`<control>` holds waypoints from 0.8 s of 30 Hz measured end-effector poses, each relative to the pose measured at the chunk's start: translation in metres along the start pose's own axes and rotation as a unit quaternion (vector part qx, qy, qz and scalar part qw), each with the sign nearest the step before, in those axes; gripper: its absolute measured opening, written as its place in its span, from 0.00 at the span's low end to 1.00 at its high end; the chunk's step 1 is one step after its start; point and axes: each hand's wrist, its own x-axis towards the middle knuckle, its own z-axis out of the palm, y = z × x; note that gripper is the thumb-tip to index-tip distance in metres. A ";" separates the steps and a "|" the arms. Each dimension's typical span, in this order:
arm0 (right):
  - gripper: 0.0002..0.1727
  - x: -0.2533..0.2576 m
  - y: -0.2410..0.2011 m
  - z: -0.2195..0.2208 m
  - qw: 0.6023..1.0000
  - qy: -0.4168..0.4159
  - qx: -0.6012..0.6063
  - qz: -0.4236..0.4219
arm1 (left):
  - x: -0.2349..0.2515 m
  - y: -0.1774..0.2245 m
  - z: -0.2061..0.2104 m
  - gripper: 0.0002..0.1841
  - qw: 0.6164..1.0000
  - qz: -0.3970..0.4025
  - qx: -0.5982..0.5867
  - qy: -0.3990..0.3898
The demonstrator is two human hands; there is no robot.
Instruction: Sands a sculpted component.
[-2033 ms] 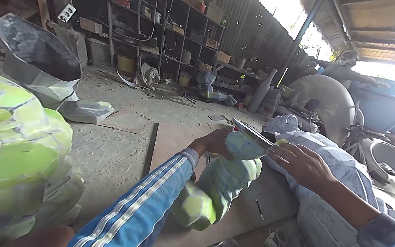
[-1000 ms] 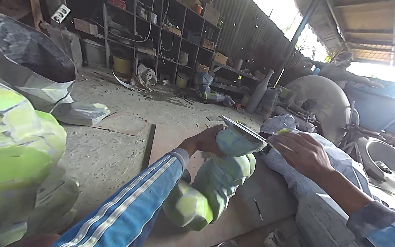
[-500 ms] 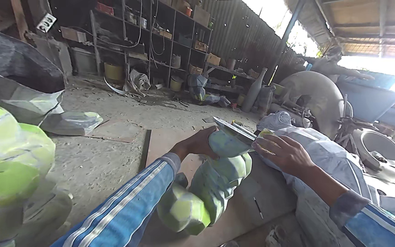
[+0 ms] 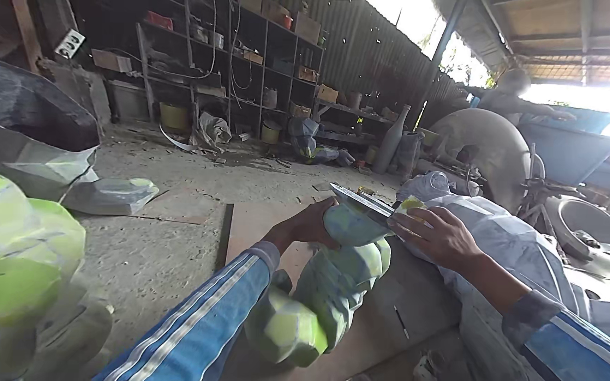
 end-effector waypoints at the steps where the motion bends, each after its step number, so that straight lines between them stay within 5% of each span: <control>1: 0.26 -0.002 0.000 0.001 1.000 0.001 -0.009 0.002 | -0.001 0.001 0.000 0.50 1.000 0.000 -0.002 0.000; 11: 0.24 -0.025 0.013 -0.003 0.999 -0.022 -0.015 0.032 | 0.000 -0.003 0.000 0.51 1.000 0.004 0.001 0.004; 24: 0.23 0.059 -0.011 -0.014 0.998 -0.024 0.059 -0.018 | 0.000 0.000 0.002 0.49 1.000 0.000 -0.005 0.001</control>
